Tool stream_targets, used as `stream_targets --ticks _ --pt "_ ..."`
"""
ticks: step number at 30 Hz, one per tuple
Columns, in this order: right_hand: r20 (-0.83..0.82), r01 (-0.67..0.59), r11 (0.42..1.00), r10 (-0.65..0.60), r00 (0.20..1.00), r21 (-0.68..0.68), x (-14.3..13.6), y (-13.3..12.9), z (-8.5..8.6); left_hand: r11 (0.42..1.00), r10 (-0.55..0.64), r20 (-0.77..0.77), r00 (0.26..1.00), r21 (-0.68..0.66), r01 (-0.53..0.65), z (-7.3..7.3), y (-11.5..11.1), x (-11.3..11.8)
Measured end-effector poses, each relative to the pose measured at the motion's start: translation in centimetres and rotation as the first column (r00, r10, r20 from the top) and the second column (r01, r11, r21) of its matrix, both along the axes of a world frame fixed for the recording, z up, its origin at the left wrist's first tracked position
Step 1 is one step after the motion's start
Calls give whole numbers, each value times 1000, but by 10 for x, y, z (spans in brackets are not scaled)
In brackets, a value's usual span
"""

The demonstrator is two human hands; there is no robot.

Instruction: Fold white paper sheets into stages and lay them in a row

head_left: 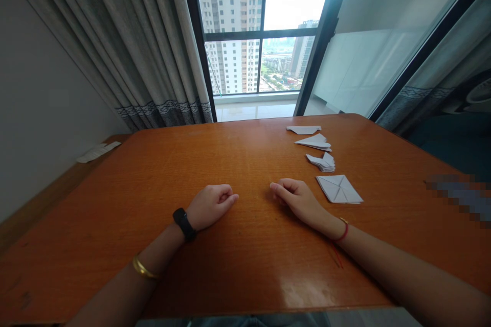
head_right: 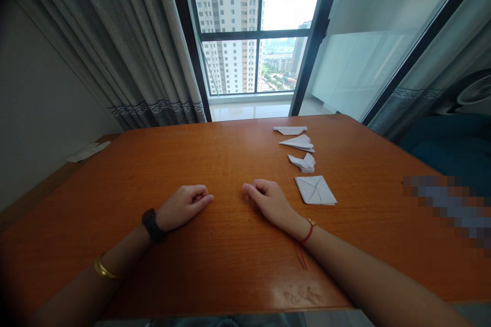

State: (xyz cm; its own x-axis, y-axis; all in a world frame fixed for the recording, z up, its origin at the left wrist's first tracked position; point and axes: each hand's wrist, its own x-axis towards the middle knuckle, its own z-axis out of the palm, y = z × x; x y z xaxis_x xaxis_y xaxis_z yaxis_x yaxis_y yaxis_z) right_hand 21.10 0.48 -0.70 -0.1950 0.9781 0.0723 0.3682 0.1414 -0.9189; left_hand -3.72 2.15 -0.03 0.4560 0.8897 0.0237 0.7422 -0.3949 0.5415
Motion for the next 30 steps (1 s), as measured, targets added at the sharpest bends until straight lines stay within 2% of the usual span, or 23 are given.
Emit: stream_targets --ticks 30 --pt "6 -1 1000 1 1000 -1 0 0 0 1000 -13 -9 1000 23 13 -2 0 -1"
